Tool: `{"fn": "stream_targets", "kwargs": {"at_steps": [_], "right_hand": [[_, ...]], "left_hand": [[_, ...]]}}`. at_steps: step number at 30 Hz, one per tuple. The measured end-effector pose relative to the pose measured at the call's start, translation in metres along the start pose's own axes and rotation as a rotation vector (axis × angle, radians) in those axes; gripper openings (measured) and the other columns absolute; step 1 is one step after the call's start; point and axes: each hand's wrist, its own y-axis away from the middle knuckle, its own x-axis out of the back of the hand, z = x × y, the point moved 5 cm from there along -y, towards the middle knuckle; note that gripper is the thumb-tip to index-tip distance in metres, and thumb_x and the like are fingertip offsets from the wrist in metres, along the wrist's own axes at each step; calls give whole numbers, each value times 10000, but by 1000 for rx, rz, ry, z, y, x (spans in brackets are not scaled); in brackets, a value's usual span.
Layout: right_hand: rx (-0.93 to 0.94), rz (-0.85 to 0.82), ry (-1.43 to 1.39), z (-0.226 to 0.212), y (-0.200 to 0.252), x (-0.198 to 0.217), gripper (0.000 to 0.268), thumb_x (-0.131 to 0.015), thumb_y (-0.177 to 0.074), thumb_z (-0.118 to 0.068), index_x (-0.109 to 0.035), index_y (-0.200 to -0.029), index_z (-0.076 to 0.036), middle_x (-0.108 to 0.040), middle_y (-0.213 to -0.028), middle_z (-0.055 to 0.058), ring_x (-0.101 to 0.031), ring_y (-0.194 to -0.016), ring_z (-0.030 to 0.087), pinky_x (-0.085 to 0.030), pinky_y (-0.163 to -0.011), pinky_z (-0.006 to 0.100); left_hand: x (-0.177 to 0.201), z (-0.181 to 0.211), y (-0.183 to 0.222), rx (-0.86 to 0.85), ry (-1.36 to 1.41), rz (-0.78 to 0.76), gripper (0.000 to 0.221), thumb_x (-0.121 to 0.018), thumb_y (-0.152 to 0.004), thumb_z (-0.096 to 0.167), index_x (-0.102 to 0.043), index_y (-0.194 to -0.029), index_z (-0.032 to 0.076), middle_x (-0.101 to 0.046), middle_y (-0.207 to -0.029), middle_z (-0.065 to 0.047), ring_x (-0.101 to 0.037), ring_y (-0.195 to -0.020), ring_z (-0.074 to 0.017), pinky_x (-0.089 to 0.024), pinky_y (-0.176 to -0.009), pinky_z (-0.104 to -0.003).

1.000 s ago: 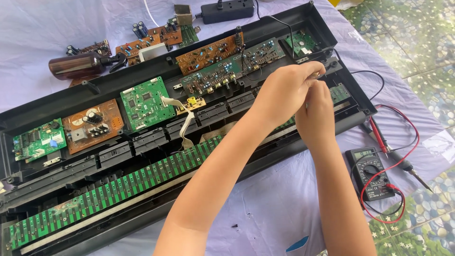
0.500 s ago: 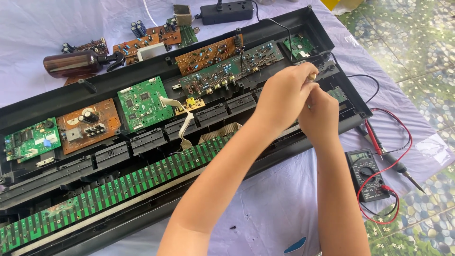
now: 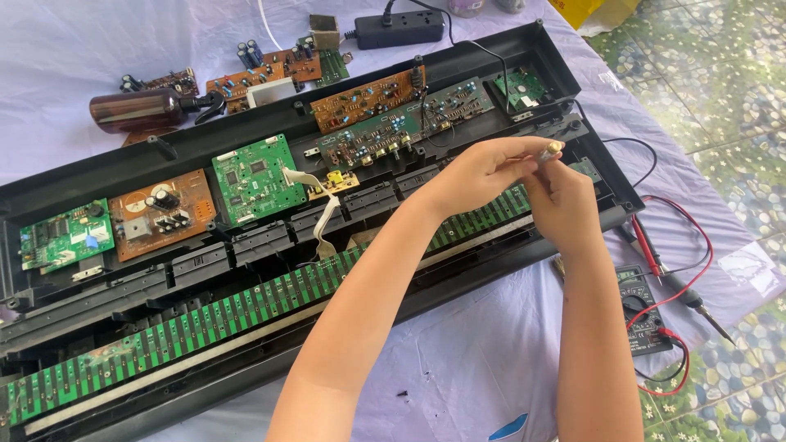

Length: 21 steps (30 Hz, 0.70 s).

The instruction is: Screwing and unscrewing circuit boards inside an electronic keyboard during a repair or assembly process.

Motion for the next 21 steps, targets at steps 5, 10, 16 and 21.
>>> {"fn": "stream_targets", "kwargs": {"at_steps": [5,10,16,21], "right_hand": [[24,-16,8,-18,-3,-1,92,-714,-1048,-69,-715,-1008,14,-692,-766,190,-633,-633,366,-484,-616,402],[-5,24,23,-24,4,-3,128,-709,-1070,-109,-718,-1022,9,-681,-762,170,-623,-642,355,-489,-626,395],[-34,68,78,-22,8,-9,136,-712,-1063,-113,-727,-1004,8,-679,-740,153,-642,-672,350,-502,-636,390],[3,164,228,-52,8,-12,102,-740,-1048,-82,-754,-968,-21,-696,-726,125,-680,-690,321,-531,-632,342]], "left_hand": [[0,1,-4,-1,12,32,265,-558,-1117,138,-690,-1338,200,-770,-1210,-74,-664,-1267,-289,-441,-1162,-553],[2,-1,-5,-27,-93,69,262,-614,-1085,137,-698,-1317,225,-789,-1152,-29,-700,-1211,-251,-471,-1146,-504],[2,2,-3,-32,-110,108,226,-658,-1053,159,-726,-1260,222,-801,-1069,-14,-733,-1125,-221,-495,-1116,-472],[11,3,-5,-1,-128,199,179,-770,-962,211,-753,-1138,238,-794,-972,43,-742,-1051,-149,-522,-1070,-420]]}}
